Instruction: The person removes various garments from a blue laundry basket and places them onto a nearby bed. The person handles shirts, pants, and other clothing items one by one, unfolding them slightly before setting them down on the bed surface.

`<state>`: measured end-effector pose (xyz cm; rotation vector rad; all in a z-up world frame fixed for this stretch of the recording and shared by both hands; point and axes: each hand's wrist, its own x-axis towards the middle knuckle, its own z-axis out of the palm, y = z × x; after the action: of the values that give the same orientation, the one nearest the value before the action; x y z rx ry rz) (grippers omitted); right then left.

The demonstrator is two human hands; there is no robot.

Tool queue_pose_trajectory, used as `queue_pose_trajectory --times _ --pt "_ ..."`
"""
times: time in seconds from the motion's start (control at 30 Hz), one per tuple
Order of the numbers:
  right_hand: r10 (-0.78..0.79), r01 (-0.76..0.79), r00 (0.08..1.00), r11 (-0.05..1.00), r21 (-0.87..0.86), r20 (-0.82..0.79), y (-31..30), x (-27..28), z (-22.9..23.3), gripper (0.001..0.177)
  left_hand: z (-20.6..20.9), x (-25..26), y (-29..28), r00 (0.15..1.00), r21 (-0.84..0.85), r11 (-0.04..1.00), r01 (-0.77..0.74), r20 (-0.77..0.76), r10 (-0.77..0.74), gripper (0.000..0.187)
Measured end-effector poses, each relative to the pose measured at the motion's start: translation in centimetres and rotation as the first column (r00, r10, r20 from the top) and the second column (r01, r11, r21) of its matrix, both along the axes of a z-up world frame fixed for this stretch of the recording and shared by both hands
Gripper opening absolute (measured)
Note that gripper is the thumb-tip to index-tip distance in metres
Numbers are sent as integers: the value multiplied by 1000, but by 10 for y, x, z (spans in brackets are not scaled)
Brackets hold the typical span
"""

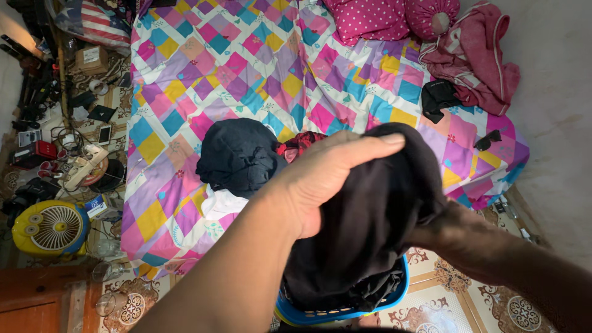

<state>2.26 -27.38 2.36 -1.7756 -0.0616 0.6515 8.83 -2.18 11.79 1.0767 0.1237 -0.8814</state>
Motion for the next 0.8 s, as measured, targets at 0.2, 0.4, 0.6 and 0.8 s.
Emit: queue_pose_trajectory --times 0.2,0.4,0.6,0.8 --pt "-275 429 890 773 468 -363 27 5 7 44 -17 11 12 975 144 972 -186 147 165 77" --pt "-529 743 637 615 263 -561 40 19 41 40 -44 -20 49 958 621 775 117 136 -253 108" --pt "-472 755 638 538 374 -608 54 25 67 39 -47 -31 35 987 342 933 -108 -73 141 78" --pt "-460 659 688 720 217 -562 42 19 53 44 -26 -20 41 959 -76 958 -278 -85 271 52"
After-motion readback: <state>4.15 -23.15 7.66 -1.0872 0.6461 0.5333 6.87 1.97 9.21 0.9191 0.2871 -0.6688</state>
